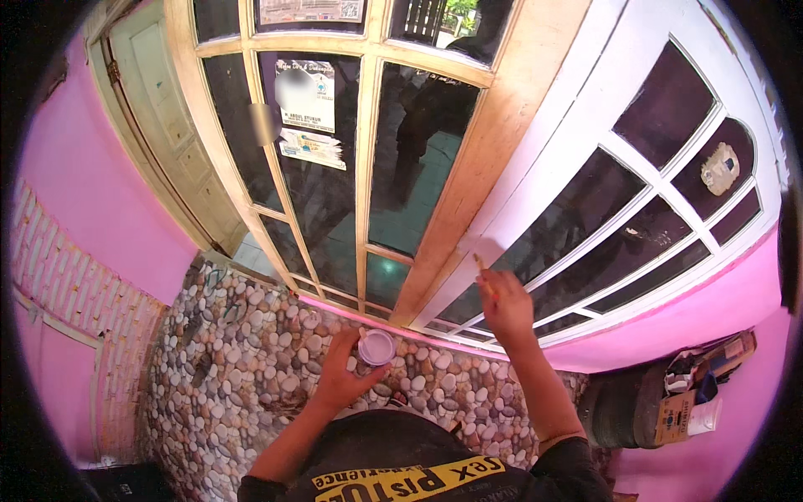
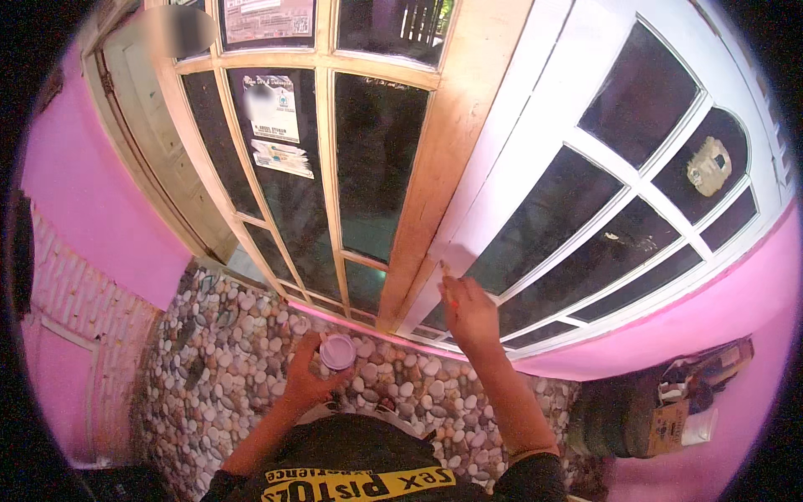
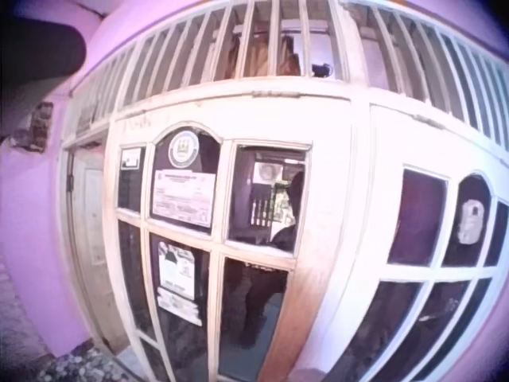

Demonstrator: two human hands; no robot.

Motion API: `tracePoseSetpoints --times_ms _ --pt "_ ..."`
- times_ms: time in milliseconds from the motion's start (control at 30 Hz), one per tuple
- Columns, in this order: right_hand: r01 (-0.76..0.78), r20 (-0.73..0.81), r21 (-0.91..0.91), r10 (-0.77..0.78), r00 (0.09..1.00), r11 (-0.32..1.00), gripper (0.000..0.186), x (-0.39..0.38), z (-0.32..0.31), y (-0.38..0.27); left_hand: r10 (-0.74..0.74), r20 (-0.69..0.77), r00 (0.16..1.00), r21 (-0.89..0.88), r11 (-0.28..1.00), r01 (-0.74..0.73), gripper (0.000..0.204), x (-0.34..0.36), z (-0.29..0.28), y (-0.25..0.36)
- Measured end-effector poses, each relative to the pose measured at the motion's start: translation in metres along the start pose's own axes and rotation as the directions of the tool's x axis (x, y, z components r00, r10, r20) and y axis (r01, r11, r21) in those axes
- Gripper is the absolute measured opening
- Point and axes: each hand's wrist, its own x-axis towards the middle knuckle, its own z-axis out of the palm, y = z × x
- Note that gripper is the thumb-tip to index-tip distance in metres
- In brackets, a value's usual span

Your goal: The person paints a wooden door frame with white paint by dipping a paintbrush into a small container and applying the paint to the wood surfaces.

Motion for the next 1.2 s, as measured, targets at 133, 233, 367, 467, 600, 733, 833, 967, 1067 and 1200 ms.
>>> tracePoseSetpoints --times_ms 133,233,367,467,600,733,833,967,1067,1200 --pt "0.007 0.12 -0.012 -0.005 0.993 1.0 0.025 0.001 0.031 0.026 -0.043 0.034 0.998 -0.084 0.995 0.046 0.07 0.009 0.004 0.025" --pt "-0.035 -0.012 -0.006 0.035 0.999 0.999 0.024 0.022 0.017 0.024 0.004 0.058 0.998 -0.081 0.997 0.001 0.067 0.016 0.0 0.021" --pt "-0.039 -0.302 0.124 0.075 0.95 0.991 0.015 0.028 -0.011 -0.007 0.061 0.106 0.993 -0.084 0.995 -0.052 0.066 0.025 -0.009 0.003" --pt "-0.146 -0.33 0.192 0.204 0.921 0.97 0.012 0.012 -0.01 -0.023 0.058 0.143 0.988 -0.107 0.993 -0.043 0.066 0.036 -0.014 -0.008" --pt "-0.299 -0.076 0.215 0.322 0.944 0.93 0.016 -0.004 0.039 -0.014 0.076 0.159 0.984 -0.148 0.988 -0.053 0.067 0.047 -0.025 -0.029" --pt "-0.409 -0.09 0.23 0.438 0.895 0.883 0.019 -0.008 0.09 0.009 0.146 0.197 0.969 -0.165 0.98 -0.114 0.07 0.058 -0.034 -0.04" --pt "-0.505 -0.17 0.459 0.63 0.758 0.731 0.027 0.007 0.097 0.002 0.16 0.203 0.966 -0.196 0.973 -0.12 0.071 0.064 -0.04 -0.053" --pt "-0.389 -0.325 0.562 0.627 0.708 0.73 0.022 0.026 0.069 -0.033 0.182 0.186 0.965 -0.214 0.967 -0.141 0.072 0.066 -0.044 -0.065" --pt "-0.446 -0.279 0.471 0.608 0.743 0.761 0.022 0.009 0.055 -0.051 0.163 0.18 0.97 -0.196 0.972 -0.127 0.072 0.065 -0.046 -0.07" --pt "-0.444 -0.126 0.347 0.51 0.851 0.826 0.018 -0.024 0.083 -0.031 0.191 0.187 0.964 -0.196 0.968 -0.154 0.073 0.067 -0.045 -0.072"
